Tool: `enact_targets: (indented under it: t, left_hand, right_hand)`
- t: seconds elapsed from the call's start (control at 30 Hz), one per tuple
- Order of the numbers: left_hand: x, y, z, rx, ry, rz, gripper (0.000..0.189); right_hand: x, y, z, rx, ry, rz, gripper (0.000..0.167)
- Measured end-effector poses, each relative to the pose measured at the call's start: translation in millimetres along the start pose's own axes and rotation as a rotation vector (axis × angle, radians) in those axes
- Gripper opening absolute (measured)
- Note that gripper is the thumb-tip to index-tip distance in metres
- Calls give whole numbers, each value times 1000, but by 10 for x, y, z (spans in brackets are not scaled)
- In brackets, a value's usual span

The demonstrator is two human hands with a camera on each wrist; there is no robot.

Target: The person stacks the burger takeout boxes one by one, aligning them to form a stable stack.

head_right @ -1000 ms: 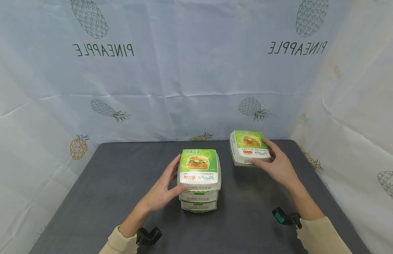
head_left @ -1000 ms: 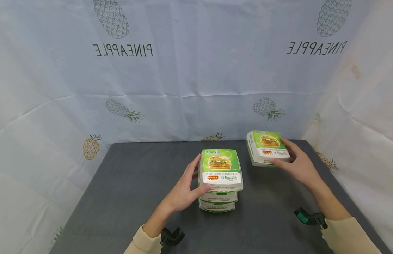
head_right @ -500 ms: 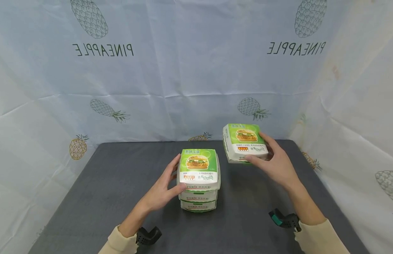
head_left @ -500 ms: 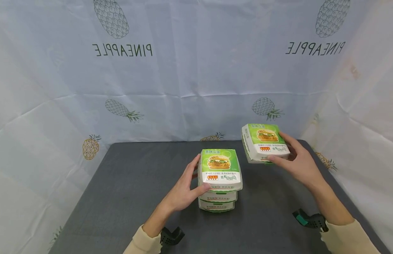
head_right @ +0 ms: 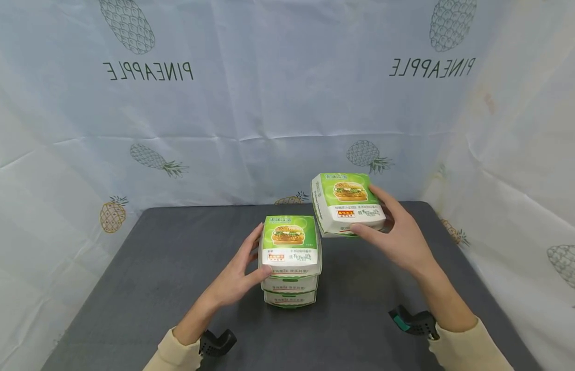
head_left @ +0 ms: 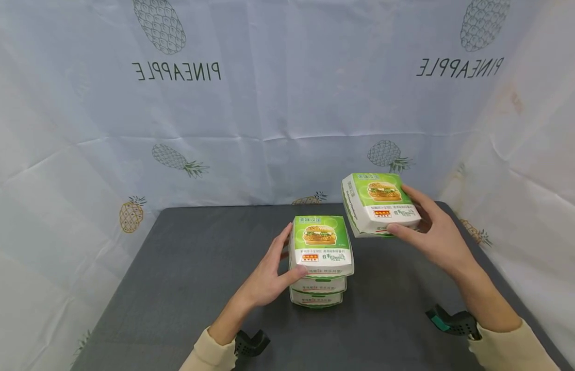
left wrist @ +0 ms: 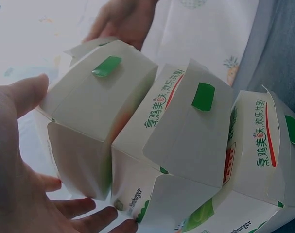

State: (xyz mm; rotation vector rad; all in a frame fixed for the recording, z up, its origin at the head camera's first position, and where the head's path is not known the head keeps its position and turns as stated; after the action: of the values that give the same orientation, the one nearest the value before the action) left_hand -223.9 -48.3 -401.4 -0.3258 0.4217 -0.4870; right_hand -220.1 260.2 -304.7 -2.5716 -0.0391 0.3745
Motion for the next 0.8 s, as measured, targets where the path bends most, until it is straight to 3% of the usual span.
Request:
enact_targets:
  t: [0.33, 0.8]
  left_hand:
    - [-3, -9, 10, 4, -2, 0, 88]
    - [6, -3, 2, 3, 16, -4, 87]
  right_hand:
    - [52, 75, -226, 36, -51, -13, 84]
    - [155, 281, -312, 57, -48, -26, 86]
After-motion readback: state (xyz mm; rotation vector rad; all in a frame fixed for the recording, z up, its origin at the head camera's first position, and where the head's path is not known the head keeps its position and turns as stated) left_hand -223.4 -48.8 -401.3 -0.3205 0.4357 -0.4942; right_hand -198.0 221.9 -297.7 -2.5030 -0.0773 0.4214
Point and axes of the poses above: each hand's wrist, its own x-axis away from the middle knuckle, its own y-axis out of the palm, z = x × y, the point moved 7 cm from there along -x, towards the middle knuckle, and after that the axes turned 6 degrees about y, right-handed, at the moved point
